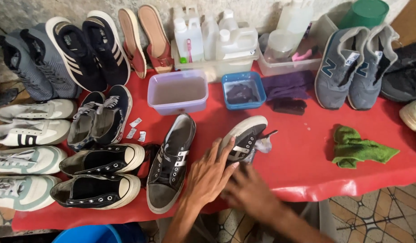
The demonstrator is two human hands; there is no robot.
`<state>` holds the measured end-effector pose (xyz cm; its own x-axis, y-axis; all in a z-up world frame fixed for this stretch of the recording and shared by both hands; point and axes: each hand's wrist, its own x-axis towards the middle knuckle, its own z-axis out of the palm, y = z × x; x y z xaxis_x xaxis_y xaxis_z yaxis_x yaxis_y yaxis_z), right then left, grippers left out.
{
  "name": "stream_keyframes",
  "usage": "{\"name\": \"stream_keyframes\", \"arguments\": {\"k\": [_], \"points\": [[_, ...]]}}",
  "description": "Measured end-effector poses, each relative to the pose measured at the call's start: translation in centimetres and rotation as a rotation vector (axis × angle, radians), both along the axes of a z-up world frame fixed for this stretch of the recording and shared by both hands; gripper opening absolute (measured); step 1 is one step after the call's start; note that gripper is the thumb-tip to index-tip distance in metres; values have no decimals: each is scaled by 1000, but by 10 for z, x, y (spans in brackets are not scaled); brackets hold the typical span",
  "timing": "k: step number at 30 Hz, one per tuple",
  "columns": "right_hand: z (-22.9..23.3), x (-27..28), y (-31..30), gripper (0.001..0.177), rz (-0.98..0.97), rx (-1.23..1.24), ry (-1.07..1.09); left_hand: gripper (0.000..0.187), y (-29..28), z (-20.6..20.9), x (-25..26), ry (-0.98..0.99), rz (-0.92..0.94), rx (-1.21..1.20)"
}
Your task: The person cleans a single black canvas sneaker on a red table. They wipe the shoe with a green cloth, then scrub the upper and sole with a brush, and finish by wiping again with the cloth.
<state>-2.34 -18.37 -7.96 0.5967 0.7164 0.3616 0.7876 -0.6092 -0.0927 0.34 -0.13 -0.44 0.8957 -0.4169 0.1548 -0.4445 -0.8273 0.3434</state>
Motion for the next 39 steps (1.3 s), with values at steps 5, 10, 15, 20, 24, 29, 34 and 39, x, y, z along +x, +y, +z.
{"name": "stream_keyframes", "arguments": {"k": [5,10,15,20,24,29,34,39], "points": [[17,7,-2,48,-160,-59,-3,64,2,6,-4,37,-3,-14],[34,21,-16,32,13,41,207,64,2,5,-2,5,-10,-49],[39,0,0,31,59,63,57,63,2,8,0,22,-14,-38],[5,1,5,48,-182,115,76,63,2,5,0,42,-3,-44],[-15,4,0,30,-188,104,-110,64,2,3,-1,43,2,-30],[1,-11,20,42,-160,172,-154,63,1,3,-1,-16,1,-17],[11,-8,17,34,-304,114,-111,64,0,7,-3,71,-4,-10],[7,-3,10,33,-156,0,-156,63,0,9,-3,13,-4,-9]]}}
